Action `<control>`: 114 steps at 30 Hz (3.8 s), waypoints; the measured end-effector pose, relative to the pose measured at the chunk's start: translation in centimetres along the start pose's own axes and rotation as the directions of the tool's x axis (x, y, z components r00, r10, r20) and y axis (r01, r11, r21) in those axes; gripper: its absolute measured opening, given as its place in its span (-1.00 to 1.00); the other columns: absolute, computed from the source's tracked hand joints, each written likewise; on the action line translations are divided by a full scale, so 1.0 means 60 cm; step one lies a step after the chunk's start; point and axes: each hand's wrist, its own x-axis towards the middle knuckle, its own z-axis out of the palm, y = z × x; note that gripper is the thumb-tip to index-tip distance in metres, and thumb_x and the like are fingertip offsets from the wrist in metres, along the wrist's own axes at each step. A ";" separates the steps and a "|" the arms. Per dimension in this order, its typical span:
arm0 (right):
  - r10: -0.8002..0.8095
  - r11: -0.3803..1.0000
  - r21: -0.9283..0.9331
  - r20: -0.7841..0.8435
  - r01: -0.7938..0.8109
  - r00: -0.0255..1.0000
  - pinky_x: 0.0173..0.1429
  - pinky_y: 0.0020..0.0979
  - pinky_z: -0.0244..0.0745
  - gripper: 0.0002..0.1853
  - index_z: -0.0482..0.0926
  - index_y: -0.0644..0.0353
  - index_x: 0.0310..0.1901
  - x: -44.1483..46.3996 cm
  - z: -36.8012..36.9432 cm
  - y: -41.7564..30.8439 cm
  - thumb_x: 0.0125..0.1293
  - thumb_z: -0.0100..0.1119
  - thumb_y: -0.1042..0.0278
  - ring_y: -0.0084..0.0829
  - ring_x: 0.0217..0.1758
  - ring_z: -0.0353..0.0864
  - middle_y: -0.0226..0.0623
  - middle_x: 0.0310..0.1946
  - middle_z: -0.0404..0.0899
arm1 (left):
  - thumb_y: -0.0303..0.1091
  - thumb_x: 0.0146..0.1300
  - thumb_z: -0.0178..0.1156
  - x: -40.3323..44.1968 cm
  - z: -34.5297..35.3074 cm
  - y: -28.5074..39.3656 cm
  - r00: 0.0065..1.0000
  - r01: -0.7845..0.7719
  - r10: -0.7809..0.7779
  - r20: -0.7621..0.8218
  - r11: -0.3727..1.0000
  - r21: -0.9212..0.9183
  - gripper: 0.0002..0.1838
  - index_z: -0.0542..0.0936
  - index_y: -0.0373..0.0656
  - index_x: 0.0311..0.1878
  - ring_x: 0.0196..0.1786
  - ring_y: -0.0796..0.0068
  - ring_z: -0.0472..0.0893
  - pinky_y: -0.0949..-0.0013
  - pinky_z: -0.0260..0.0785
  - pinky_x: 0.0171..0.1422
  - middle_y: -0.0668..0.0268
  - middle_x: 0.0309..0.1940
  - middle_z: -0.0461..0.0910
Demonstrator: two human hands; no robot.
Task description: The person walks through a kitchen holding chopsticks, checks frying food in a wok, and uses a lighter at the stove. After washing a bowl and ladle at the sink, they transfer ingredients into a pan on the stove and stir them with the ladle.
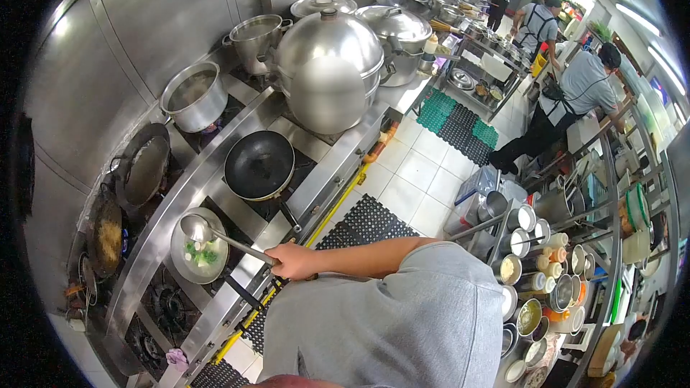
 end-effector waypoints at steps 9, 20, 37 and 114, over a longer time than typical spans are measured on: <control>0.077 0.994 0.072 0.050 -0.081 0.996 -0.27 -0.23 0.51 -0.63 0.54 0.17 0.26 -0.004 -0.017 -0.026 0.46 0.23 0.36 -0.32 -0.43 0.63 -0.20 -0.43 0.64 | 0.09 0.61 0.08 -0.033 -0.025 -0.060 0.997 -0.046 0.050 -0.056 0.997 0.062 -0.45 0.46 -0.34 0.17 -0.34 0.04 0.74 0.11 0.59 -0.51 -0.08 -0.17 0.65; -0.064 0.994 -0.095 -0.071 0.057 0.995 -0.19 -0.07 0.61 -0.76 0.53 0.28 -0.05 0.011 -0.014 -0.042 0.39 0.26 0.32 -0.02 -0.34 0.76 0.07 -0.35 0.73 | 0.11 0.62 0.06 -0.084 -0.100 -0.094 0.957 -0.191 0.239 -0.165 0.945 0.264 -0.42 0.44 -0.35 0.18 -0.35 0.05 0.75 0.13 0.60 -0.54 -0.09 -0.18 0.64; 0.103 0.981 -0.160 -0.046 -0.109 0.994 -0.10 -0.10 0.65 -0.39 0.46 0.34 0.48 0.021 0.014 -0.045 0.44 0.22 0.34 -0.04 -0.28 0.78 -0.01 -0.33 0.75 | 0.23 0.60 0.07 -0.182 -0.099 -0.139 0.915 0.117 -0.286 -0.284 0.863 -0.491 -0.37 0.40 -0.24 0.23 -0.57 0.23 0.65 0.19 0.58 -0.62 0.11 -0.32 0.61; 0.008 -0.356 0.521 -0.829 -0.776 -0.560 0.05 0.06 0.58 -0.52 0.69 0.37 0.07 -1.175 -0.152 -0.447 0.52 0.33 -0.01 0.15 -0.11 0.73 0.13 -0.16 0.75 | -0.14 0.56 0.16 0.235 0.717 0.767 0.617 -0.379 -0.030 0.786 0.864 0.331 -0.75 0.57 -0.14 -0.13 -0.58 0.32 0.52 0.18 0.38 -0.55 0.26 -0.51 0.53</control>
